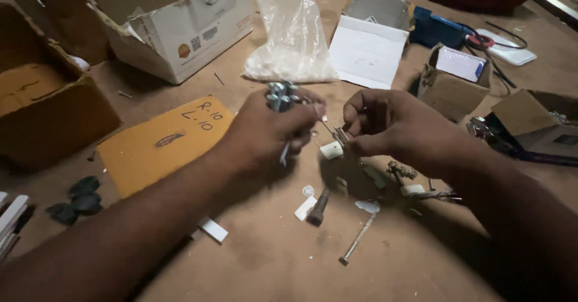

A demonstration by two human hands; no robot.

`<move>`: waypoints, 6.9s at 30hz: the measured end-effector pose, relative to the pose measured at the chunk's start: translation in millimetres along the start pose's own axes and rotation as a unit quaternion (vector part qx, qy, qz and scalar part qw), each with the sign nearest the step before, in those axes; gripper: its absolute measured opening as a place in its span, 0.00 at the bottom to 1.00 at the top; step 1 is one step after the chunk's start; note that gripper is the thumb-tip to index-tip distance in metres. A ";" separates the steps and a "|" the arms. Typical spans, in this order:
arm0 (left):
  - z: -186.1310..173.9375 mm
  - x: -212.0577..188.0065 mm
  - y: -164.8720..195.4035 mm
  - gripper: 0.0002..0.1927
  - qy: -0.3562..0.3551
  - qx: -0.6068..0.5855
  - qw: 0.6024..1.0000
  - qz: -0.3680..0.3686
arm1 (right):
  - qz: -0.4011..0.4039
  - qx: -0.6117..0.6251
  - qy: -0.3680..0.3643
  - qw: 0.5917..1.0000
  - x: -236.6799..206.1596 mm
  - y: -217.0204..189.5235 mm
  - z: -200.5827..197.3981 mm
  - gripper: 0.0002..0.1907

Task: The person sorts small metal screws and white plastic fittings on a cluttered workbench. They gather screws into a bundle held in one hand, pick through scattered parts, handle a plastic bag and cardboard boxes, and move pieces aside while separating the hardware.

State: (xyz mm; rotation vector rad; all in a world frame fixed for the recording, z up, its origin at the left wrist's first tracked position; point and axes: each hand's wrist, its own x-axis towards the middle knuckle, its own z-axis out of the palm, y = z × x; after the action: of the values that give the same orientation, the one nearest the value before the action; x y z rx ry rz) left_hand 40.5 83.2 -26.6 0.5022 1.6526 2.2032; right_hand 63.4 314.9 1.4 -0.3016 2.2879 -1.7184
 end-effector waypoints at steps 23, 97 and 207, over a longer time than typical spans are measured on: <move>10.9 0.8 0.7 0.11 0.031 0.096 0.995 -0.020 | 0.119 -0.504 0.053 0.854 -35.9 -52.2 -37.1 0.12; 8.1 2.3 -2.1 0.12 0.071 0.090 0.993 0.014 | 0.062 -0.521 0.000 0.851 -26.0 -41.9 -15.1 0.12; -4.8 -4.1 6.9 0.14 -0.050 0.096 0.992 0.068 | -0.046 -0.375 -0.238 0.895 -27.5 -22.3 23.7 0.09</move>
State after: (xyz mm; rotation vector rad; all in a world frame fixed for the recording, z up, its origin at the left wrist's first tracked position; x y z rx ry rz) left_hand 41.4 75.4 -21.5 0.7858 1.8344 2.0827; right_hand 97.3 296.1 18.9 -0.8760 2.4396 -0.5899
